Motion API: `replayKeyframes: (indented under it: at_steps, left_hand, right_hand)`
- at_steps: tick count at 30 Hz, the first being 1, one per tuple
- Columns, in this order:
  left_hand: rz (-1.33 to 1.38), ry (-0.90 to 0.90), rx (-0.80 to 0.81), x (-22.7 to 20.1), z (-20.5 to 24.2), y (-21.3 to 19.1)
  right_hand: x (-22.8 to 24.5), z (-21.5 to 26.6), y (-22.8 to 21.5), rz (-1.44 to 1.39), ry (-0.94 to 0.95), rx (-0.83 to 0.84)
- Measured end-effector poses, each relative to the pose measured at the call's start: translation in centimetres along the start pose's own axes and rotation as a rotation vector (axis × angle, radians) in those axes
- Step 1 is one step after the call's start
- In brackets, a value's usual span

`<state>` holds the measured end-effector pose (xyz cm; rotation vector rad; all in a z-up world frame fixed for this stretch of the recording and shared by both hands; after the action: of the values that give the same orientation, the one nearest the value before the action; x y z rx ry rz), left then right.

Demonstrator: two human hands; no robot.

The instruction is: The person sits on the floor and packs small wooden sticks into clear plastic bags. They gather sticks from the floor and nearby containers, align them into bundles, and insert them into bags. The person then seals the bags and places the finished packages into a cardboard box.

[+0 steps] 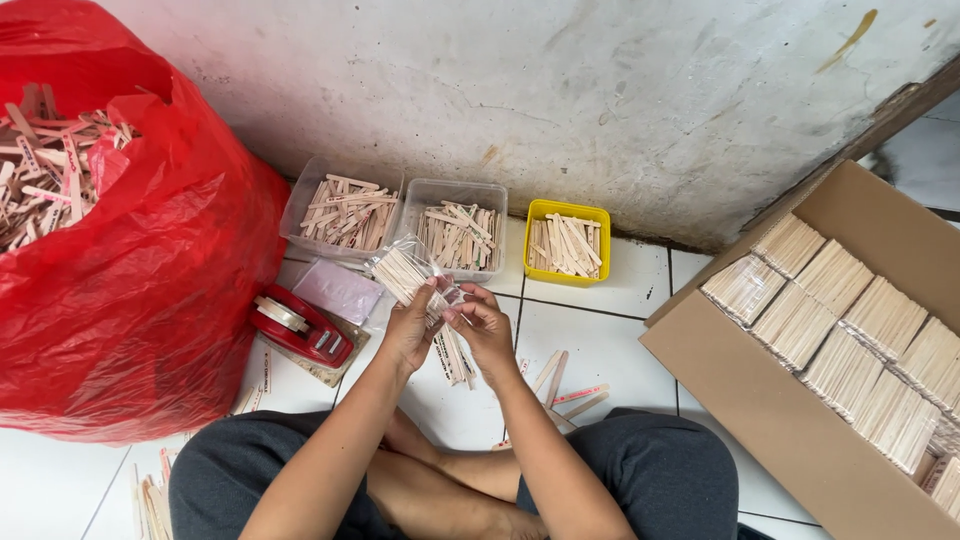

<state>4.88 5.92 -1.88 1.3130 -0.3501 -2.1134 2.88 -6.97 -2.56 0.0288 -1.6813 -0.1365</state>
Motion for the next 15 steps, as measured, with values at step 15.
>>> replayKeyframes:
  at_steps: [15]
  left_hand:
    - [0.200, -0.006, -0.125, 3.7, -4.2, -6.6]
  right_hand:
    - [-5.3, -0.3, 1.5, 0.162, 0.201, 0.062]
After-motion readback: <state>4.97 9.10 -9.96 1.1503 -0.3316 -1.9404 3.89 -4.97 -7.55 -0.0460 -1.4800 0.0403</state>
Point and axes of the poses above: each hand's wrist, its own z-axis away from the middle knuckle, its own y-axis out of the palm, x = y × z, the point moved 5 cm from there along -z, towards the middle knuckle, and after that the axes turned 6 degrees about z, right-handed, at the moved point
